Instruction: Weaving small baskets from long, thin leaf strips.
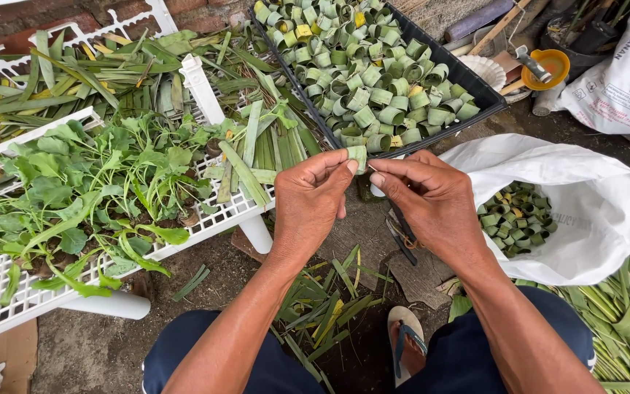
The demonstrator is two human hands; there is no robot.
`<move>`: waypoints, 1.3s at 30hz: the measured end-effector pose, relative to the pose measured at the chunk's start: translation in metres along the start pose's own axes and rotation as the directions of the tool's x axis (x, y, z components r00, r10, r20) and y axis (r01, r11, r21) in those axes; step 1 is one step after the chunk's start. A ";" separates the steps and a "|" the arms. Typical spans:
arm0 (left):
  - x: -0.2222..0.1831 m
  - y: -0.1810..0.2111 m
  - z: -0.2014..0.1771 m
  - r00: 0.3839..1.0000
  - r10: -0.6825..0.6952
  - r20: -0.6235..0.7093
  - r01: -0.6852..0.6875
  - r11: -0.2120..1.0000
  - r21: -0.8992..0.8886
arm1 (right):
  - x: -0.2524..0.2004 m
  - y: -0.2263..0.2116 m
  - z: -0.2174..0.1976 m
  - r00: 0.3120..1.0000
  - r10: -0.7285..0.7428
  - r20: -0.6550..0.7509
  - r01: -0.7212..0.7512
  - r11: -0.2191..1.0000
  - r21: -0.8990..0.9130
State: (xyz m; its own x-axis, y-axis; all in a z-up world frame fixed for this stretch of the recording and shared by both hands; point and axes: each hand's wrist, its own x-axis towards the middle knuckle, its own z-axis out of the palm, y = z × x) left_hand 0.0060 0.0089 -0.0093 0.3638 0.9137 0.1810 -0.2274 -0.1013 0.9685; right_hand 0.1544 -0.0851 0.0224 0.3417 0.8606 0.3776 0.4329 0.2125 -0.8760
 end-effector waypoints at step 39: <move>0.000 0.016 -0.009 0.927 -0.100 0.362 0.182 0.963 -0.200 | 0.016 -0.010 -0.016 0.964 -0.173 0.203 0.183 0.982 -0.035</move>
State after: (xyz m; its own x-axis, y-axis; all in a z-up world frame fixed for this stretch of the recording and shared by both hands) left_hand -0.0060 0.0109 0.0044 0.6871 0.7143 0.1329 -0.3337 0.1477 0.9311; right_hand 0.1686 -0.0807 0.0418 0.0854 0.8867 0.4544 0.5172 0.3504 -0.7809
